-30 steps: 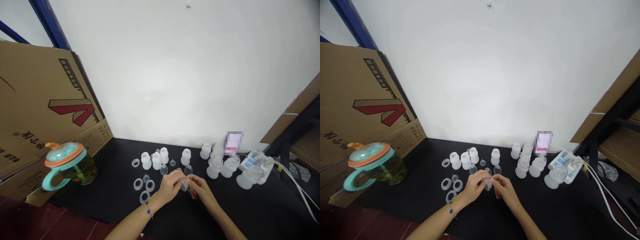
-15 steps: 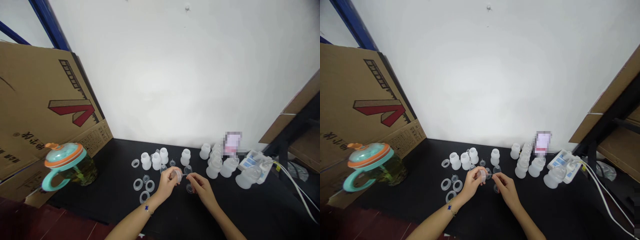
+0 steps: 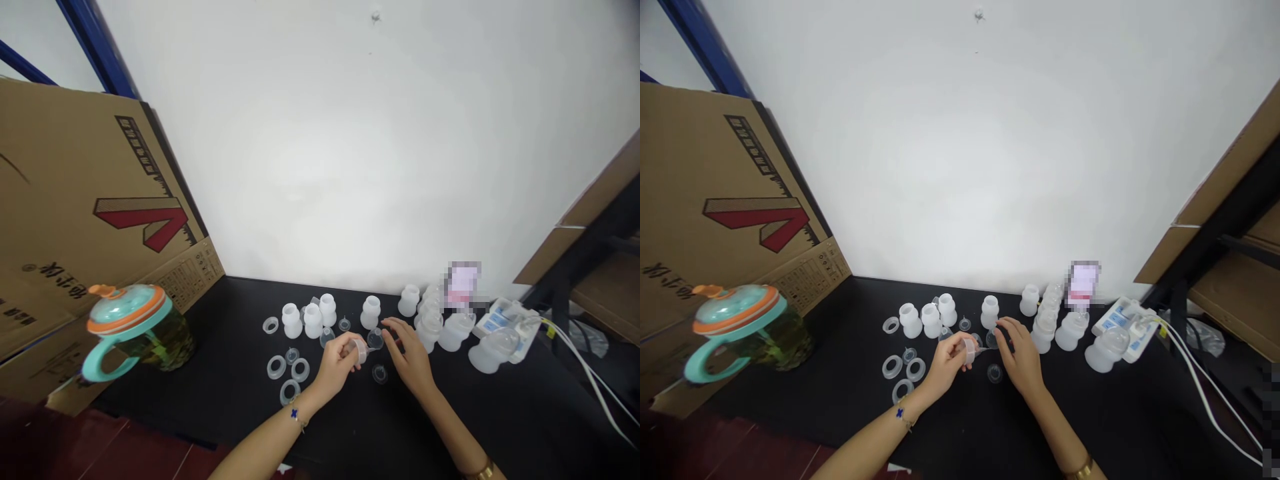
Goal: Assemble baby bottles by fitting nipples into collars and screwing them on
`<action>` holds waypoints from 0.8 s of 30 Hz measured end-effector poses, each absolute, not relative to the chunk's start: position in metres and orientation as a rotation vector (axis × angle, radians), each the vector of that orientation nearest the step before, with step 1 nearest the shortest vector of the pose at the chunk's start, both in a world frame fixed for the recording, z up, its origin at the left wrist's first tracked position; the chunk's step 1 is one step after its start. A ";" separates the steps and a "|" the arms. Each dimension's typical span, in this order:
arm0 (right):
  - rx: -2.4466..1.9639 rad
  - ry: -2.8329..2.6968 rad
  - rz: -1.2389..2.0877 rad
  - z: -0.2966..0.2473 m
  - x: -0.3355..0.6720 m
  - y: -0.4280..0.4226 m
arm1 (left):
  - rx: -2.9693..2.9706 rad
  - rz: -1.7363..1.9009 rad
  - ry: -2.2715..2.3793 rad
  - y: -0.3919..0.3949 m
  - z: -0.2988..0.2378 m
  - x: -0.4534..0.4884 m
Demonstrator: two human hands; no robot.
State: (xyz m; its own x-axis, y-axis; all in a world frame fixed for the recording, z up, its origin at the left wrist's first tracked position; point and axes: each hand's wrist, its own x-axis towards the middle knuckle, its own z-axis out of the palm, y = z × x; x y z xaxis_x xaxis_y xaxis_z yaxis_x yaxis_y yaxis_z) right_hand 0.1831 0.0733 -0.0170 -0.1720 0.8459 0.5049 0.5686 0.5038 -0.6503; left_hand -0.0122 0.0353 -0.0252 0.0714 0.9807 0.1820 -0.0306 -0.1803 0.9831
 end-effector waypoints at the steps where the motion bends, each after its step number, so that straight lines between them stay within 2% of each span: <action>1: -1.161 -1.889 0.351 -0.018 0.184 0.077 | 1.361 1.294 1.045 0.035 -0.025 -0.012; 10: -1.253 -2.109 0.131 -0.031 0.180 0.099 | 1.391 1.264 1.052 0.036 -0.027 -0.013; 24: -1.235 -2.030 0.241 -0.038 0.180 0.109 | 1.351 1.230 1.010 0.043 -0.037 -0.012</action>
State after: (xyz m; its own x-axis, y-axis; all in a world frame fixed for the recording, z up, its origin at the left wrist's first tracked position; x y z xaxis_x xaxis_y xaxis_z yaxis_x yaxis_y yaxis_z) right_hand 0.1798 0.1087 -0.0377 -0.2672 0.8292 0.4909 0.6912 0.5199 -0.5020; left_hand -0.0118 0.0430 -0.0365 0.1318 0.9800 0.1493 -0.0445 -0.1446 0.9885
